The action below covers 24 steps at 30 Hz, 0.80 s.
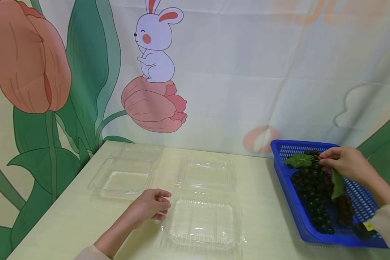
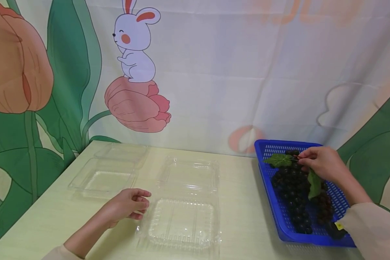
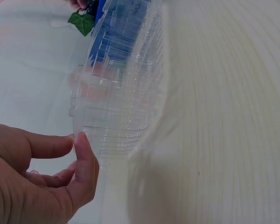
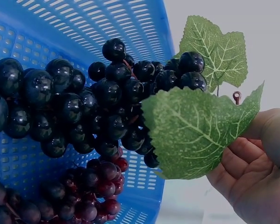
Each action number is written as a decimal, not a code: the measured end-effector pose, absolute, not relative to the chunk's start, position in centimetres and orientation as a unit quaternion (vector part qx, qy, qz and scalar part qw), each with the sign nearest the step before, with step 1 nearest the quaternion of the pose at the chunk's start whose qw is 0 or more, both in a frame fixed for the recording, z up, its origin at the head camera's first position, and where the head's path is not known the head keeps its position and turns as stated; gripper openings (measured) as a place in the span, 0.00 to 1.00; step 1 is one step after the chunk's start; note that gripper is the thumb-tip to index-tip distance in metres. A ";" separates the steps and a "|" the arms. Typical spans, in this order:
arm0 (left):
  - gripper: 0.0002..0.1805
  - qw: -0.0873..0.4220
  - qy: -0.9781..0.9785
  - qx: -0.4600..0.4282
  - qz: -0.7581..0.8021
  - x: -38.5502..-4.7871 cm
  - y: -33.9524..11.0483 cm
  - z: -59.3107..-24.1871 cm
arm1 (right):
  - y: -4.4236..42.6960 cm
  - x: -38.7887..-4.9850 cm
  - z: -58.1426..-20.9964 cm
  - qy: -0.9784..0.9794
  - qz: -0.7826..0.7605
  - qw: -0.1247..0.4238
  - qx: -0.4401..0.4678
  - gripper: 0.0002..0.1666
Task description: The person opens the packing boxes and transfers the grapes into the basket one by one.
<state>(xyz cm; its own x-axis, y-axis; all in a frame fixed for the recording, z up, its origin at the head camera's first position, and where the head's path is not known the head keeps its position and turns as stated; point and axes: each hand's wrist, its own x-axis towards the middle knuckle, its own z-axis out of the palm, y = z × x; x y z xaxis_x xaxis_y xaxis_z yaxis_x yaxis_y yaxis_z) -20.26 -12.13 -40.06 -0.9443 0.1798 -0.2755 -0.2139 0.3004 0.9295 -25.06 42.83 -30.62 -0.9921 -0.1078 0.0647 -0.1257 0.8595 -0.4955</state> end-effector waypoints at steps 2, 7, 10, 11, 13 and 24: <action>0.19 0.166 0.788 -0.011 0.592 -20.3 -12.1 -40.0 | 42.9 -25.2 -30.5 -0.963 0.261 0.008 0.064 0.15; 0.19 0.165 0.790 -0.012 0.591 -20.3 -12.1 -40.0 | 42.8 -25.9 -30.3 -0.967 0.245 0.001 0.061 0.17; 0.19 0.166 0.790 -0.013 0.590 -20.3 -12.1 -40.0 | 42.8 -26.2 -30.3 -0.969 0.239 0.001 0.058 0.16; 0.19 0.166 0.790 -0.013 0.590 -20.3 -12.1 -40.0 | 42.8 -26.3 -30.4 -0.970 0.238 0.001 0.058 0.16; 0.19 0.167 0.790 -0.015 0.590 -20.3 -12.1 -40.0 | 42.8 -26.5 -30.4 -0.969 0.239 -0.001 0.058 0.15; 0.20 0.167 0.790 -0.008 0.590 -20.4 -12.1 -40.2 | 42.4 -27.4 -30.6 -0.969 0.242 -0.002 0.053 0.15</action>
<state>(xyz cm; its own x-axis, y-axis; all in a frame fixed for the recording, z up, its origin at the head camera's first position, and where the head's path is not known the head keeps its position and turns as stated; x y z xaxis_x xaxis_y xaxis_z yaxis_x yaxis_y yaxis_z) -20.35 -12.13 -40.22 -0.9439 0.1841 -0.2743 -0.2106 0.3047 0.9289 -27.38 42.37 -30.55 -0.9943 -0.1047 0.0212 -0.1024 0.8769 -0.4697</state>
